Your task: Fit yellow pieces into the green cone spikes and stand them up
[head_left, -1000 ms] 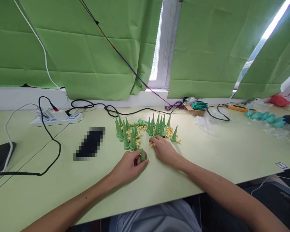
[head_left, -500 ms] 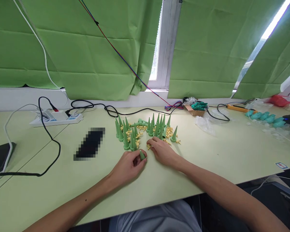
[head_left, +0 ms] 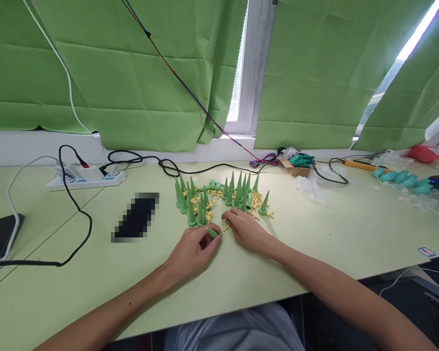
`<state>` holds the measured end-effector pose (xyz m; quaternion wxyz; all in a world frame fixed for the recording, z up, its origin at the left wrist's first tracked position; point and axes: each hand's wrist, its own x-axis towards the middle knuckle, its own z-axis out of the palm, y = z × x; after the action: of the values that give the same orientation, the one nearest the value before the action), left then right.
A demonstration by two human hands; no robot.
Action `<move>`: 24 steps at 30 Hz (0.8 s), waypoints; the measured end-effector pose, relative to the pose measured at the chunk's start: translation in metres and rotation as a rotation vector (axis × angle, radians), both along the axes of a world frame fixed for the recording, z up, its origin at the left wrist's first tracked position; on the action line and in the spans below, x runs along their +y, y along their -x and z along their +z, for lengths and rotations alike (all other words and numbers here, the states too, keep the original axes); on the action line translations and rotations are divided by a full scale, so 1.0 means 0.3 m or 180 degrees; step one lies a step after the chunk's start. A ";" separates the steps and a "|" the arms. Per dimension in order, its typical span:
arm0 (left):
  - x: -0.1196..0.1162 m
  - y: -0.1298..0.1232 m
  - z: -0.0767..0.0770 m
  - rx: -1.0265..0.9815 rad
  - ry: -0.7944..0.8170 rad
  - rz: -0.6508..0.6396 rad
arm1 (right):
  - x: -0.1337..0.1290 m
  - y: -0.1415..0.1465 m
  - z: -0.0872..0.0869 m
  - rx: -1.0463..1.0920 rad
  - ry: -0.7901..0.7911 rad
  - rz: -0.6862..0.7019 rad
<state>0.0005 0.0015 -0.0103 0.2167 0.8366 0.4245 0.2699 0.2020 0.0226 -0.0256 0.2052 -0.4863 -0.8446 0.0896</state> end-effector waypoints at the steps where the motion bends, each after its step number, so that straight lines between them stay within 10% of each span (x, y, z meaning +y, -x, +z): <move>1: 0.001 0.001 -0.001 0.0012 -0.0013 -0.0005 | -0.001 0.000 0.000 0.0022 -0.0008 0.0011; 24: 0.025 0.009 -0.018 0.0468 0.0032 0.0241 | -0.015 0.007 0.022 -0.0081 0.0229 -0.0131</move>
<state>-0.0023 0.0088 -0.0156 0.1788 0.8365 0.4719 0.2136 0.1998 0.0180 -0.0192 0.1787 -0.5118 -0.8332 0.1094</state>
